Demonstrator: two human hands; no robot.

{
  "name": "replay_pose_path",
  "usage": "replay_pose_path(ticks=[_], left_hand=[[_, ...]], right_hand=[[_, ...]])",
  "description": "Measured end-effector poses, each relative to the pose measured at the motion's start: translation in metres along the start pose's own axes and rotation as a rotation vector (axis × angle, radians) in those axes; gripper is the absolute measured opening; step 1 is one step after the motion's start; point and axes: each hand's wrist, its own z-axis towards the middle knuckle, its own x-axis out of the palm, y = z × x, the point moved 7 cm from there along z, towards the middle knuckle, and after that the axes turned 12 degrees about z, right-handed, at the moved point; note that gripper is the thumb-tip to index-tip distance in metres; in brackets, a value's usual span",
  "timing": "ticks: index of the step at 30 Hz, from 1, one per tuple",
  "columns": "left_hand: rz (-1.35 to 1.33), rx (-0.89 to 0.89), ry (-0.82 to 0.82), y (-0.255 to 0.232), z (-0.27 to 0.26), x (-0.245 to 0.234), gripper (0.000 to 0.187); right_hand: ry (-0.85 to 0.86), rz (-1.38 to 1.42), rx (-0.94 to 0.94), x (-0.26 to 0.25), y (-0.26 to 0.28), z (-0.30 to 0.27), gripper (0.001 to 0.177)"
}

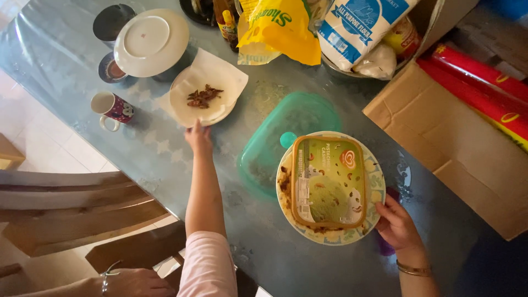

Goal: Wiping a dining table with a cloth and moving dishes.

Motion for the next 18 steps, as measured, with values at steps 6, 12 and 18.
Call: replay_pose_path(ticks=[6, 12, 18], left_hand=[[0.039, -0.419, 0.020, 0.052, 0.007, 0.034, 0.033], [-0.037, -0.329, 0.014, 0.038, 0.006, 0.052, 0.035], [-0.093, -0.472, 0.167, 0.042, -0.026, 0.027, 0.064]], right_hand=[[-0.037, -0.005, -0.008, -0.002, -0.006, 0.000, 0.043], [-0.041, 0.009, -0.034, -0.027, -0.004, -0.006, 0.042], [-0.067, 0.020, -0.042, -0.026, 0.002, -0.021, 0.044]])
